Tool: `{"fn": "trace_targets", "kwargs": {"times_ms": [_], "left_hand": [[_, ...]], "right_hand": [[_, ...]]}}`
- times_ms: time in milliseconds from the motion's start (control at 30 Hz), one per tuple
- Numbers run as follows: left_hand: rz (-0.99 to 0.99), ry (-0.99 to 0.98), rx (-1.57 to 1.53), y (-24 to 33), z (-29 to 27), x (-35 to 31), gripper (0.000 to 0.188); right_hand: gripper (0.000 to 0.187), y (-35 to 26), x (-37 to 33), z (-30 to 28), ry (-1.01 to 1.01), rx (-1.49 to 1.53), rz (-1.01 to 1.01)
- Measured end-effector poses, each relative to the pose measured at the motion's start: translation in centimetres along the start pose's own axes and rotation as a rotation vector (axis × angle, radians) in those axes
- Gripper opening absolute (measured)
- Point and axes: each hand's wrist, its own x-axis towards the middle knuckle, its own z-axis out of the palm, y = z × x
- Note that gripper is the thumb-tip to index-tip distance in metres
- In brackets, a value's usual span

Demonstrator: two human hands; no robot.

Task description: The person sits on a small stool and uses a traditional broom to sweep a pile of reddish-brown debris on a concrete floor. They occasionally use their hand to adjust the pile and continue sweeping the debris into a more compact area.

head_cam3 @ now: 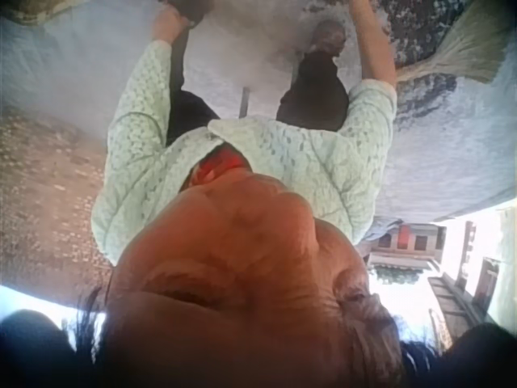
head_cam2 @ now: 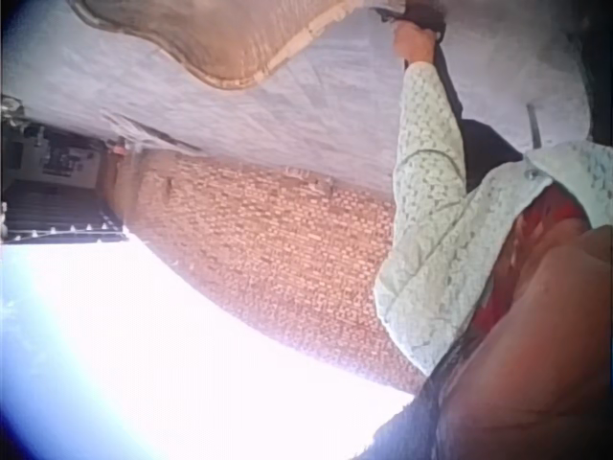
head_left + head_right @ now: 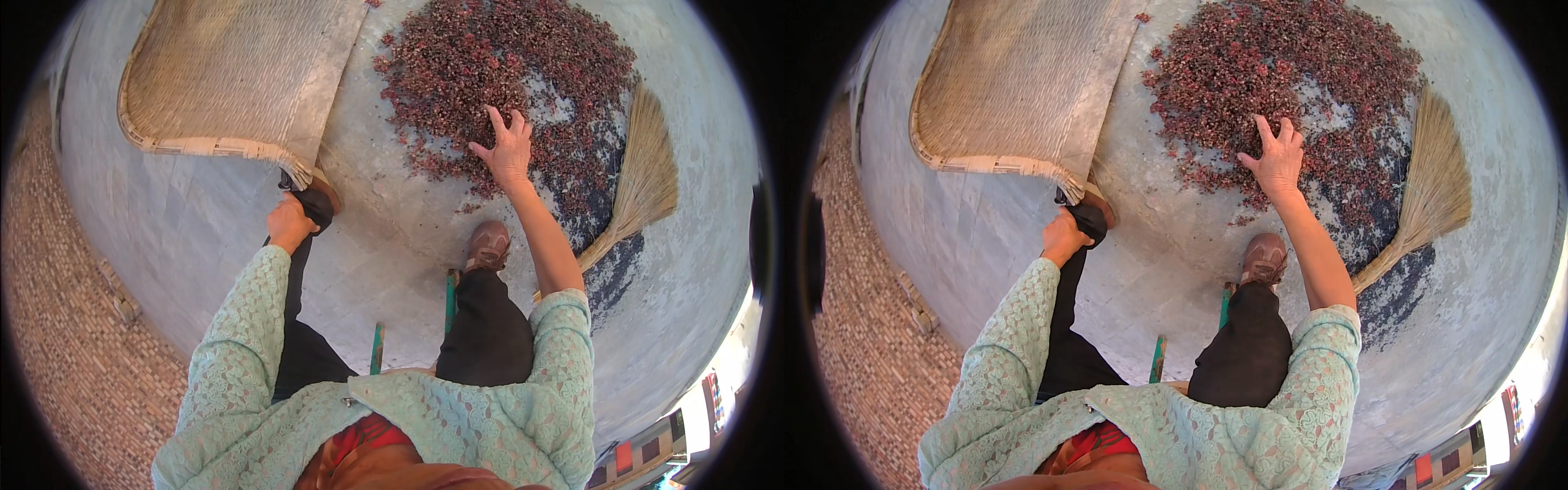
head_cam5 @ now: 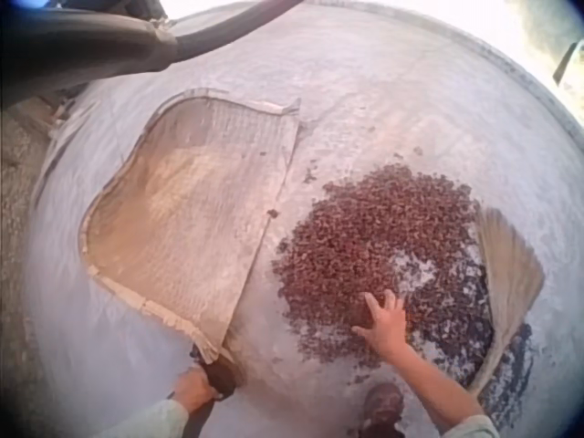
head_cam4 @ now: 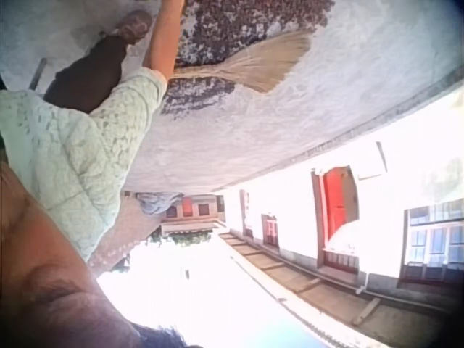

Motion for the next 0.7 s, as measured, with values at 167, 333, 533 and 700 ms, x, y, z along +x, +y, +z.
{"fn": "trace_targets", "kwargs": {"times_ms": [167,333,533,700], "left_hand": [[-0.017,-0.01,-0.013,0.3,-0.4,-0.1,0.088],[-0.018,0.001,-0.025,0.0,-0.3,-0.3,0.086],[-0.016,-0.004,0.001,0.2,-0.1,-0.1,0.085],[-0.027,-0.025,-0.004,0.2,-0.6,-0.2,0.083]], "right_hand": [[0.04,0.9,-1.8,0.9,-0.054,0.175,-0.057],[0.037,-0.9,-2.2,-0.2,-0.029,0.207,-0.142],[0.061,-6.0,1.2,0.2,-0.148,-0.168,-0.523],[0.076,-5.2,5.0,0.2,-0.304,-0.43,-0.415]]}}
